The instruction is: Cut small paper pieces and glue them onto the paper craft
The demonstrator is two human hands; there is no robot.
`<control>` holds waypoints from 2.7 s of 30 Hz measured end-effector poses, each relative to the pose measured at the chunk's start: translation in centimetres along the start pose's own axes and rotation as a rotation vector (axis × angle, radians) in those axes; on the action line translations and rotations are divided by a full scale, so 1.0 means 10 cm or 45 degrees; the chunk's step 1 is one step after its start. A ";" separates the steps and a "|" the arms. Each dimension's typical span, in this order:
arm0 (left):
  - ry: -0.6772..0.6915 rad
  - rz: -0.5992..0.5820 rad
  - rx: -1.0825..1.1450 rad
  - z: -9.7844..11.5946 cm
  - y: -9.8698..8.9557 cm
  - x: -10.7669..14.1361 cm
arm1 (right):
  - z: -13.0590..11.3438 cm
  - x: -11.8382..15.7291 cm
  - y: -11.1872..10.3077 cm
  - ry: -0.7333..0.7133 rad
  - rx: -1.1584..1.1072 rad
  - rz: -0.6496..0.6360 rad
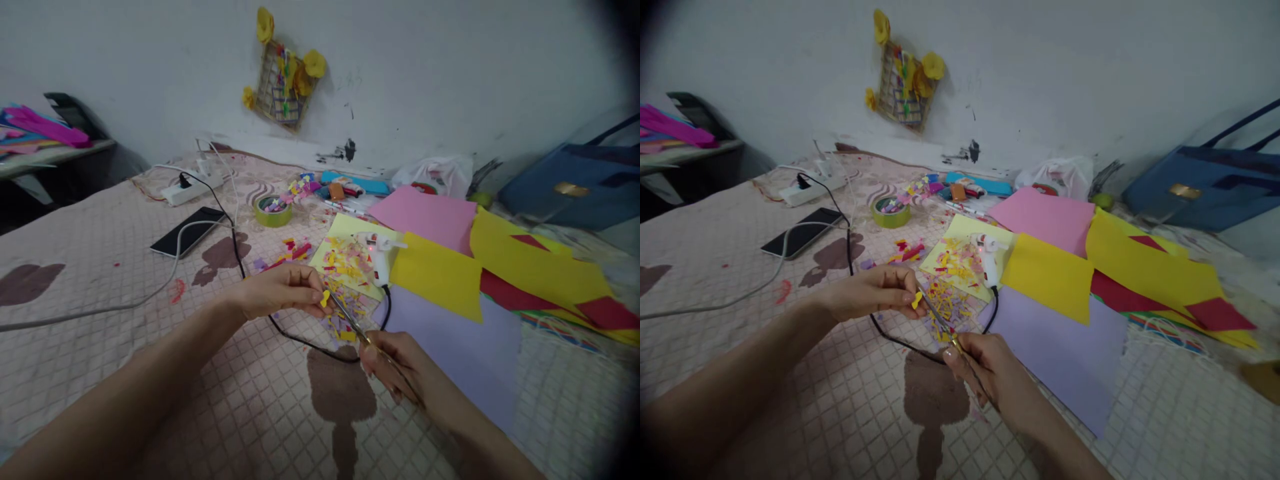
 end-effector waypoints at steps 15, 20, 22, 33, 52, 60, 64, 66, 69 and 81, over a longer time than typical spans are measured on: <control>-0.198 -0.272 -0.213 -0.18 0.28 0.03 | -0.10 -0.13 0.06 0.072 -0.317 0.160; -0.238 -0.313 -0.245 -0.23 0.33 0.05 | -0.15 -0.15 0.10 -0.034 -0.303 0.099; -0.249 -0.318 -0.262 -0.25 0.32 0.06 | -0.16 -0.14 0.11 -0.047 -0.289 0.079; -0.246 -0.128 -0.299 -0.25 0.29 -0.02 | -0.16 -0.15 0.05 0.014 -0.170 0.336; -0.041 0.009 -0.068 -0.02 0.09 0.01 | -0.01 0.04 -0.17 0.057 -0.098 -0.117; -0.056 -0.012 -0.036 -0.01 0.07 0.01 | -0.03 0.04 -0.15 0.050 -0.093 -0.191; -0.048 0.002 -0.012 -0.02 0.08 0.01 | -0.06 0.05 -0.14 0.090 -0.063 -0.143; -0.039 0.037 0.001 -0.04 0.08 0.00 | -0.05 0.04 -0.12 0.109 -0.053 -0.104; -0.017 0.092 0.011 -0.06 0.08 -0.01 | -0.01 0.02 -0.09 0.098 -0.042 -0.069; 0.022 0.163 0.047 -0.09 0.10 -0.03 | -0.01 0.00 -0.08 0.054 0.041 0.040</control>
Point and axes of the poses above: each hand's wrist, its own x-axis away from the middle knuckle, its own y-axis out of the palm, z = x × y, the point moved 3 cm from there along -x, towards the middle knuckle, and after that the axes turned 3 degrees about z, right-handed, at the moved point
